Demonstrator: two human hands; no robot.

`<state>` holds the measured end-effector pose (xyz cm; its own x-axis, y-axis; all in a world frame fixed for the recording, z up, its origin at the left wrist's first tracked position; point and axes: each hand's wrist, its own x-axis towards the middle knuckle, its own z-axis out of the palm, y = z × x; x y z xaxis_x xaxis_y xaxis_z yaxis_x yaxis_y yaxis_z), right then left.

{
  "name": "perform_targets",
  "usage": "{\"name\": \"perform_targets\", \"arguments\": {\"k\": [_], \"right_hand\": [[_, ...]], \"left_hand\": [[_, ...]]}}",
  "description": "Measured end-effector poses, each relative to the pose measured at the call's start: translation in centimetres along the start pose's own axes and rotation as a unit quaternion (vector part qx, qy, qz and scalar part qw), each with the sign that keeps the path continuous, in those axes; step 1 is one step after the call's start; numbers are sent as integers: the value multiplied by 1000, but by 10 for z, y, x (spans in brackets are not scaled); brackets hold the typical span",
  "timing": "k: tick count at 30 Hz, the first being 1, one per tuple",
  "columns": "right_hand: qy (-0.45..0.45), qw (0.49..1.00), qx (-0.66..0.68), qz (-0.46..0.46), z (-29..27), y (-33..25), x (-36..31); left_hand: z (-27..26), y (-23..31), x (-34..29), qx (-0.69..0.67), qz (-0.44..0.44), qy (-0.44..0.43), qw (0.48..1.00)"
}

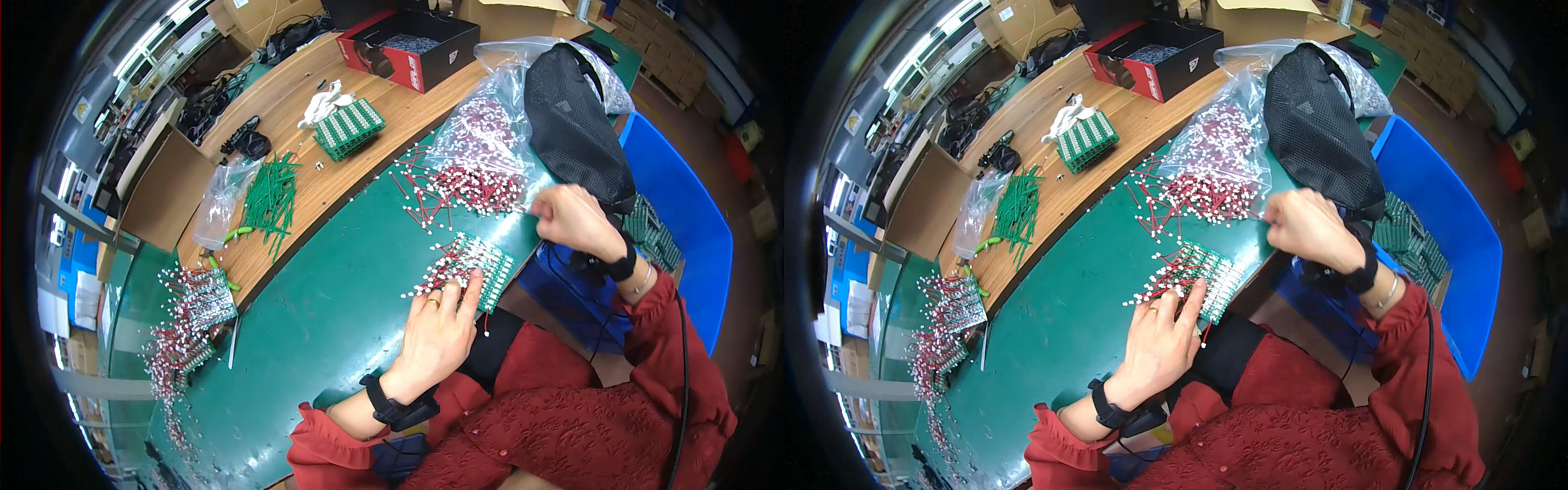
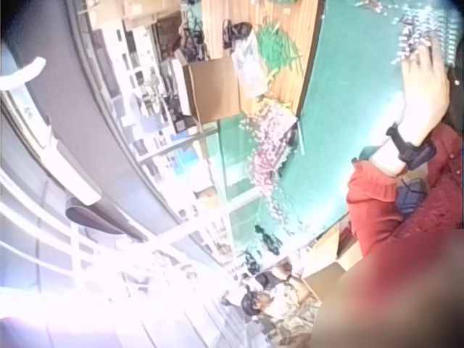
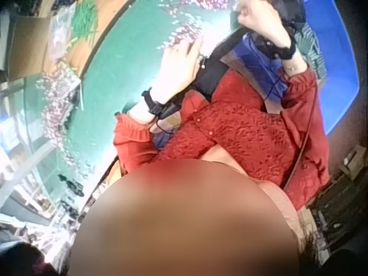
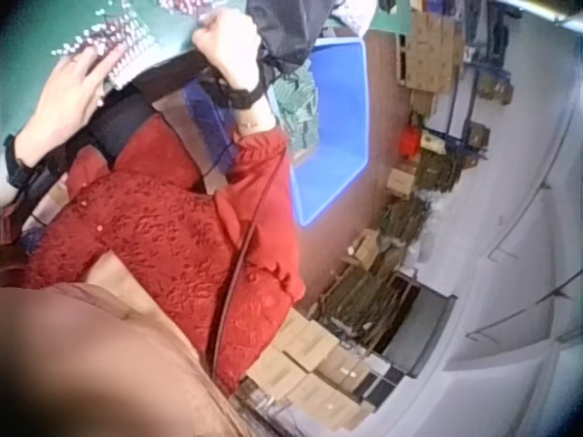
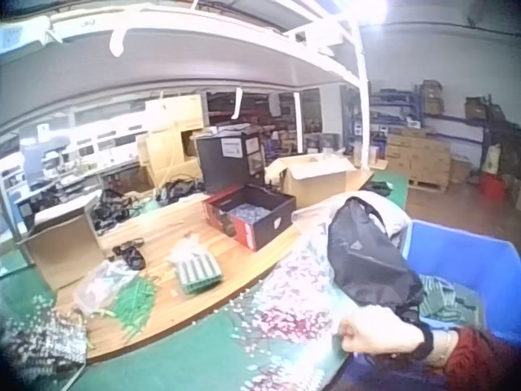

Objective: The person inserts small red and white components into a green circuit board by hand. They pick up the components from a pile on the table and place them into the board's holes one by one.

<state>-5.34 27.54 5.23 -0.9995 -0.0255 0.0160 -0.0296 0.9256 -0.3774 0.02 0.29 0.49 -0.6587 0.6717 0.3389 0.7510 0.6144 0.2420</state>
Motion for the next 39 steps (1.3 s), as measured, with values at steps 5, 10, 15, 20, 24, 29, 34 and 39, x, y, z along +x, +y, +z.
{"name": "perform_targets", "arguments": {"k": [5,10,15,20,24,29,34,39], "right_hand": [[-10,999,25,18,1,3,-10],[-35,973,226,11,8,7,0],[-106,866,488,26,23,13,4],[-35,950,300,-76,28,22,5],[-10,968,230,-103,29,21,5],[-26,959,273,-70,26,7,-1],[-44,942,316,-105,28,-9,-12],[4,946,250,-204,36,-19,-17]], "left_hand": [[3,0,-2,-11,-10,-20,1000],[3,0,-1,-11,-4,-1,1000],[2,0,-2,-12,-6,-4,1000],[2,-1,-2,-15,-3,3,1000],[4,-1,-1,-8,1,15,1000],[2,0,0,-9,-3,8,1000],[1,-1,1,-7,12,24,1000],[1,-1,1,-10,12,25,1000]]}}
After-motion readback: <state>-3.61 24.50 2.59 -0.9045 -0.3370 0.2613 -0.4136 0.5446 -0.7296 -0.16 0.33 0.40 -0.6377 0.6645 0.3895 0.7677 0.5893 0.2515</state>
